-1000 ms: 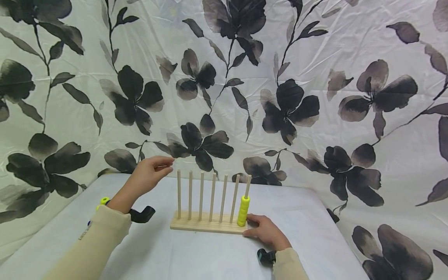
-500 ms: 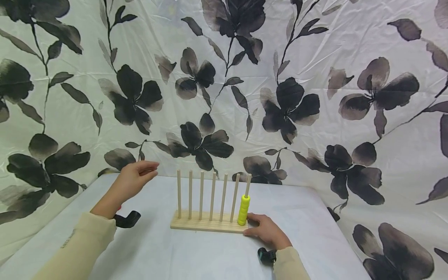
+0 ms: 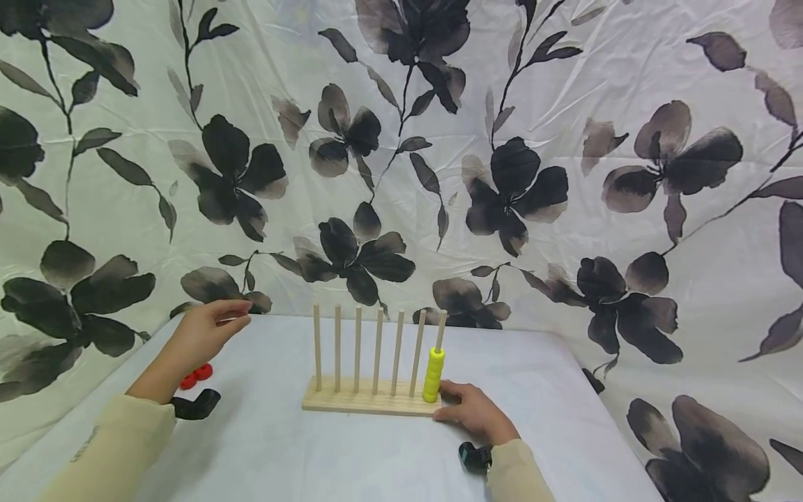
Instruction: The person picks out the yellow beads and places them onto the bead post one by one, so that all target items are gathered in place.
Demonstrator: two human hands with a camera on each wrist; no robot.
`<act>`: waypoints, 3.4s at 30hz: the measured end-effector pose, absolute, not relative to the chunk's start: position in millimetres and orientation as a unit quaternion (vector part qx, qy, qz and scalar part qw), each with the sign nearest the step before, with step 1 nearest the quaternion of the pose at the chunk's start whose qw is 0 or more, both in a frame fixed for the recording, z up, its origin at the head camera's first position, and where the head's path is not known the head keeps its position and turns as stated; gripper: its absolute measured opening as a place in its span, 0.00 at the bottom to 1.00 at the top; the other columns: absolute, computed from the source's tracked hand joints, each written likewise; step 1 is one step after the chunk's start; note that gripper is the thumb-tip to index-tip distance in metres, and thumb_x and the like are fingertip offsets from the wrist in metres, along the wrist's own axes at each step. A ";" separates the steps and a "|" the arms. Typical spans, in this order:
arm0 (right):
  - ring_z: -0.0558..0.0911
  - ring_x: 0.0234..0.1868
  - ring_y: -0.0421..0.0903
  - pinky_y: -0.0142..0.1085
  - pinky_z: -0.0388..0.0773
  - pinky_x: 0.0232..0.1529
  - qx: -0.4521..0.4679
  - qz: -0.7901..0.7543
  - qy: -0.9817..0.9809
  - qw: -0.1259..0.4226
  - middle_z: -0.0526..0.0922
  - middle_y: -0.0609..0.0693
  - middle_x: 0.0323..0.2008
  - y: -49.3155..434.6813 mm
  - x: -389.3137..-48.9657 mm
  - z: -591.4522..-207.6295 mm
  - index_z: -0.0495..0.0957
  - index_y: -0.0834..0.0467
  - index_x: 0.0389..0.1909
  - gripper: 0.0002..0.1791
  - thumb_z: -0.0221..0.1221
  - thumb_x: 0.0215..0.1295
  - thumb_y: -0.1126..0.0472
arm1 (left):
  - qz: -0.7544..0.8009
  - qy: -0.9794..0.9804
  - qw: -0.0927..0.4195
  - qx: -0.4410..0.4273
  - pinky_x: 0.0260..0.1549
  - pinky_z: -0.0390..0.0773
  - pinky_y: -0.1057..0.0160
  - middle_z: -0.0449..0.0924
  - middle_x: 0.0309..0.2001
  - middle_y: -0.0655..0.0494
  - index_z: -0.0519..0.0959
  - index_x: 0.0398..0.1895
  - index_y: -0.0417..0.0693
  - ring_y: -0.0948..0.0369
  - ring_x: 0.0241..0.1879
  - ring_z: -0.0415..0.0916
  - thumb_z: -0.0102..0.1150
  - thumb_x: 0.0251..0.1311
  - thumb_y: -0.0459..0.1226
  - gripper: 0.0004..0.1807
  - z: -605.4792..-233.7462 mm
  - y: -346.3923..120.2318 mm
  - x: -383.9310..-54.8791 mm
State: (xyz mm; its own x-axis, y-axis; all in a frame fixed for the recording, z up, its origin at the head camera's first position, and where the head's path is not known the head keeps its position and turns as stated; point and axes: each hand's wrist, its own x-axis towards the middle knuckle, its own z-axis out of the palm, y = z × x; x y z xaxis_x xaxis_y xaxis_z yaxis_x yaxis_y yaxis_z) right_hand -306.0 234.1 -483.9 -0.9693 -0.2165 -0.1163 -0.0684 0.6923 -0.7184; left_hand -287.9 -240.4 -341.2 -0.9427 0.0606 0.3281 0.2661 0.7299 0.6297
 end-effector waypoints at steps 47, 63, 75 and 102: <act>0.62 0.72 0.61 0.62 0.57 0.69 -0.085 -0.382 0.916 0.088 0.70 0.56 0.68 234.5 -307.3 -481.5 0.71 0.55 0.66 0.44 0.73 0.47 0.46 | -0.289 -0.956 -0.003 0.050 0.52 0.75 0.38 0.66 0.61 0.27 0.67 0.64 0.32 0.34 0.57 0.68 0.52 0.67 0.39 0.26 -400.9 -335.5 -300.0; 0.63 0.72 0.61 0.62 0.58 0.69 -0.076 -0.386 0.915 0.093 0.70 0.55 0.68 233.0 -307.3 -483.0 0.71 0.55 0.66 0.44 0.73 0.46 0.46 | -0.282 -0.954 -0.050 0.094 0.52 0.73 0.35 0.63 0.59 0.23 0.66 0.63 0.29 0.31 0.56 0.65 0.53 0.65 0.35 0.26 -421.3 -357.5 -306.6; 0.63 0.72 0.60 0.61 0.58 0.69 -0.082 -0.385 0.915 0.091 0.70 0.55 0.68 233.7 -308.7 -484.8 0.71 0.56 0.66 0.45 0.73 0.46 0.45 | -0.279 -0.953 -0.061 0.097 0.52 0.74 0.37 0.64 0.59 0.23 0.66 0.62 0.26 0.33 0.54 0.67 0.53 0.63 0.33 0.26 -431.6 -365.6 -313.3; 0.63 0.72 0.61 0.61 0.58 0.69 -0.087 -0.388 0.913 0.089 0.70 0.56 0.68 236.3 -310.3 -484.6 0.71 0.56 0.66 0.44 0.73 0.46 0.44 | -0.242 -0.964 -0.058 0.092 0.47 0.78 0.40 0.72 0.49 0.24 0.70 0.54 0.21 0.44 0.39 0.72 0.56 0.59 0.27 0.22 -437.6 -359.3 -313.5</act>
